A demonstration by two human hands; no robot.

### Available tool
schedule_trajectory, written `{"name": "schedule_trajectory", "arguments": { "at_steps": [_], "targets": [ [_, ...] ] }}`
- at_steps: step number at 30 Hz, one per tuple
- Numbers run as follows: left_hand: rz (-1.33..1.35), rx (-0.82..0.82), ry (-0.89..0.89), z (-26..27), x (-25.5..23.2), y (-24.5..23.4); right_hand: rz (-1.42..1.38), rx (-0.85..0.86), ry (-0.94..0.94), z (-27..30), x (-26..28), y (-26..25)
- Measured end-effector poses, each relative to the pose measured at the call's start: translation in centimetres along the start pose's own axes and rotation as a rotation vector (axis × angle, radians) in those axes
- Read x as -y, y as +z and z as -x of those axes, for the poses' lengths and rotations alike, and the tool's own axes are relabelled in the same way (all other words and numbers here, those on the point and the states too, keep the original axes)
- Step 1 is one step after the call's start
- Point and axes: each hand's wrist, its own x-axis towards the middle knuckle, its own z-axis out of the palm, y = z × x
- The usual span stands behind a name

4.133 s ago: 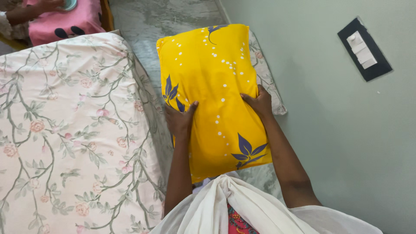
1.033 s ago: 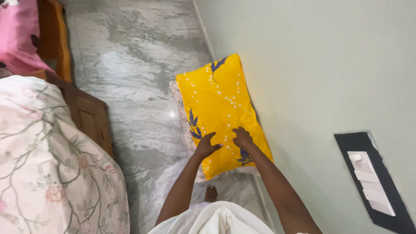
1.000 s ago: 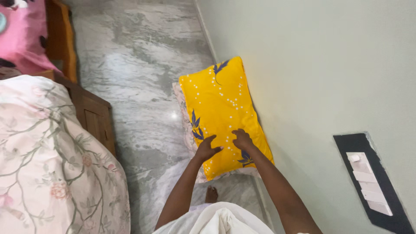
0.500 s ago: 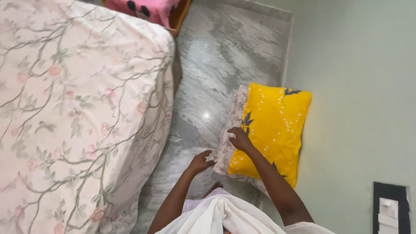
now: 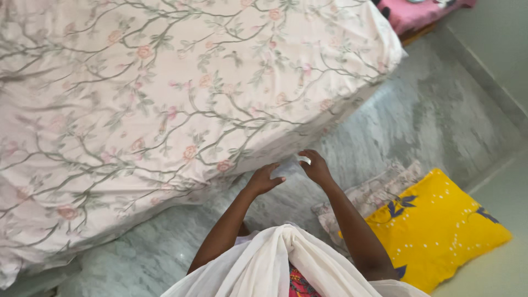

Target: The person organizes pillows on a bed, placing them one by one at the head of the bed and smoothing the surface of the sheet by hand.

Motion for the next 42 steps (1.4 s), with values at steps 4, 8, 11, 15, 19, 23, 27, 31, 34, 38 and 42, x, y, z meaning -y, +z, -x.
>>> {"name": "schedule_trajectory", "arguments": {
  "at_steps": [4, 8, 11, 15, 19, 23, 27, 31, 34, 38, 42],
  "targets": [
    [0.011, -0.083, -0.252, 5.6, 3.9, -6.3, -0.004, 0.118, -0.079, -3.4, 5.8, 5.7],
    [0.054, -0.225, -0.300, 10.2, 7.6, -9.6, -0.018, 0.262, -0.055, -5.6, 10.0, 10.8],
    [0.085, -0.332, -0.351, 12.7, 9.9, -10.7, -0.009, 0.294, -0.199, -6.9, 11.7, 14.1],
    [0.078, -0.445, -0.439, 13.7, 12.4, -10.9, -0.005, 0.344, -0.286, -9.6, 12.7, 17.7],
    [0.026, -0.620, -0.439, 12.4, 15.2, -11.0, 0.022, 0.380, -0.346, -12.3, 12.2, 20.6],
    [-0.141, -0.759, -0.446, 9.7, 16.7, -12.7, 0.049, 0.405, -0.376, -16.4, 12.3, 23.1],
    [-0.251, -0.809, -0.515, 6.9, 18.1, -15.1, 0.129, 0.442, -0.339, -18.8, 12.2, 24.8],
    [-0.394, -0.861, -0.476, 4.3, 19.5, -16.6, 0.197, 0.446, -0.359, -20.7, 12.0, 26.5],
    [-0.439, -0.827, -0.494, 2.8, 20.0, -16.8, 0.274, 0.429, -0.422, -21.4, 11.7, 27.9],
    [-0.531, -0.848, -0.495, 1.1, 20.3, -16.6, 0.379, 0.425, -0.486, -21.7, 12.1, 29.6],
    [-0.574, -0.816, -0.511, -0.5, 21.0, -17.0, 0.427, 0.338, -0.661, -22.0, 12.7, 30.9]
  ]
}}
